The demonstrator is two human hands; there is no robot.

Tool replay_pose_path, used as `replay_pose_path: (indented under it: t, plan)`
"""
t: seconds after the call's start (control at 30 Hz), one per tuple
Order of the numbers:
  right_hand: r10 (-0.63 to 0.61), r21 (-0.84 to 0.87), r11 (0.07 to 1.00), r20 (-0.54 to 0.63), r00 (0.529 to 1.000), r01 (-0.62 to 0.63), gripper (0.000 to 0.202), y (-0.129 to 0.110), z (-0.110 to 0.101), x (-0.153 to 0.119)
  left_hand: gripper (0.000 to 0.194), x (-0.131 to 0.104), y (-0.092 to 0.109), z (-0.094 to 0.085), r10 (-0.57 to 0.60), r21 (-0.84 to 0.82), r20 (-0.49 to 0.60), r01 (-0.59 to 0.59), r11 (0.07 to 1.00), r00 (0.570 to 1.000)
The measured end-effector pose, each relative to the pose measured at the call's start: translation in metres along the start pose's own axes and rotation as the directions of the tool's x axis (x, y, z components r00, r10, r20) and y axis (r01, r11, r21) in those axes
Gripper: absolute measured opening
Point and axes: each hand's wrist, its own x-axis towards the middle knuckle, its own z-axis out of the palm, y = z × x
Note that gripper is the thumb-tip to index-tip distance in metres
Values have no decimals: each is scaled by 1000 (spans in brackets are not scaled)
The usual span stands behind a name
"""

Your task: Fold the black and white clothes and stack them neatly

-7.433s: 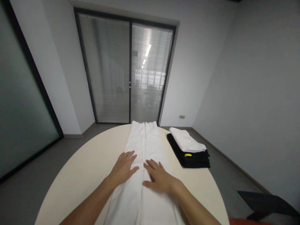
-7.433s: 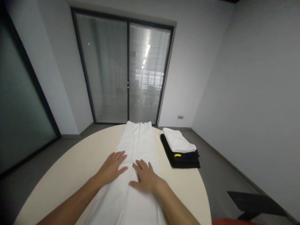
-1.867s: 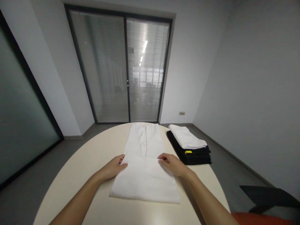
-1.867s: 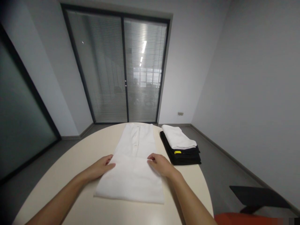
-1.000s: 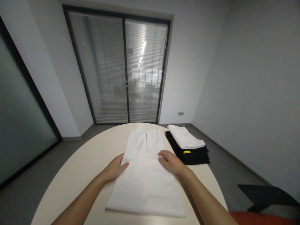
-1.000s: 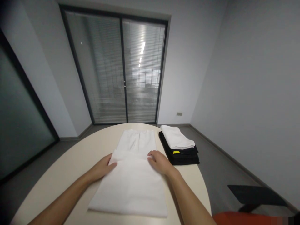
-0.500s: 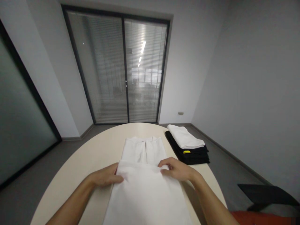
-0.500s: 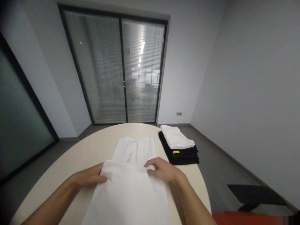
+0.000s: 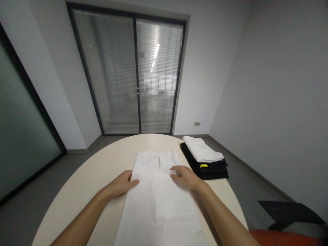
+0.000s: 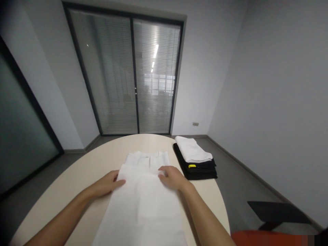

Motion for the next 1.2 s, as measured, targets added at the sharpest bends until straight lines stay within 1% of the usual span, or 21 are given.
replay_pose_path:
  t: [0.07, 0.13, 0.23, 0.3, 0.33, 0.4, 0.43, 0.47, 0.5, 0.53, 0.6, 0.7, 0.77, 0.83, 0.87, 0.93, 1.0, 1.03, 1.1, 1.17, 1.2]
  plan:
    - [8, 68, 998, 135, 991, -18, 32, -5, -8, -8, 45, -7, 10, -3, -23, -66, 180, 36, 997, 983]
    - [-38, 148, 989, 244, 969, 1, 29, -9, -14, -17, 44, -13, 19, -3, -22, -83, 308, 49, 995, 951]
    - [-67, 185, 983, 297, 952, 12, 26, -13, -20, -27, 42, -18, 27, -1, -21, -25, 344, 31, 999, 939]
    - [-30, 153, 988, 247, 969, -8, 29, -16, -23, -30, 43, -18, 29, 2, -2, -3, 289, 3, 1000, 957]
    - [-8, 137, 990, 196, 981, -19, 30, -17, -24, -29, 45, -17, 29, 3, 12, -2, 224, -12, 1000, 974]
    - [21, 121, 992, 37, 999, -26, 33, -20, -27, -25, 49, -11, 26, 5, 40, -15, 7, -40, 999, 999]
    - [27, 118, 993, -63, 998, -19, 34, -20, -27, -21, 52, -7, 22, 6, 50, -30, -123, -54, 998, 991]
    - [32, 115, 993, -167, 985, -13, 35, -19, -25, -17, 54, -3, 18, 8, 59, -50, -238, -73, 996, 969]
    - [41, 112, 994, -257, 966, -13, 36, -17, -23, -12, 55, 2, 13, 9, 65, -72, -320, -93, 993, 945]
    - [59, 113, 993, -319, 946, -24, 39, -13, -19, -7, 56, 6, 7, 11, 71, -92, -363, -111, 990, 929]
    - [118, 130, 989, -353, 928, -76, 49, -1, -8, 1, 55, 13, -6, 14, 84, -108, -358, -131, 985, 930]
    - [208, 195, 969, -294, 933, -155, 64, 21, 8, 6, 53, 18, -19, 17, 83, -94, -346, -122, 988, 935]
    - [214, 251, 957, -273, 938, -146, 62, 30, 12, 6, 52, 19, -22, 18, 82, -76, -378, -118, 990, 922]
    - [208, 303, 946, -303, 930, -113, 51, 31, 11, 6, 52, 21, -22, 18, 86, -76, -398, -126, 989, 913]
    - [207, 319, 943, -343, 916, -94, 45, 30, 9, 7, 53, 22, -21, 17, 87, -89, -414, -136, 987, 906]
    - [212, 334, 941, -456, 864, -55, 37, 25, 5, 9, 55, 27, -23, 16, 82, -122, -472, -157, 980, 878]
    - [218, 343, 939, -554, 804, -18, 39, 23, 5, 13, 58, 35, -27, 15, 57, -137, -546, -156, 978, 836]
    - [225, 347, 938, -574, 787, -15, 42, 25, 6, 15, 59, 39, -31, 14, 35, -137, -578, -139, 981, 815]
    - [252, 354, 934, -545, 799, -54, 47, 31, 13, 17, 61, 46, -39, 13, -16, -140, -612, -89, 986, 790]
    - [293, 356, 926, -466, 835, -127, 47, 40, 20, 17, 65, 49, -46, 13, -31, -127, -607, -59, 990, 794]
    - [311, 358, 920, -426, 850, -157, 46, 44, 22, 16, 64, 48, -49, 12, -11, -102, -596, -63, 993, 803]
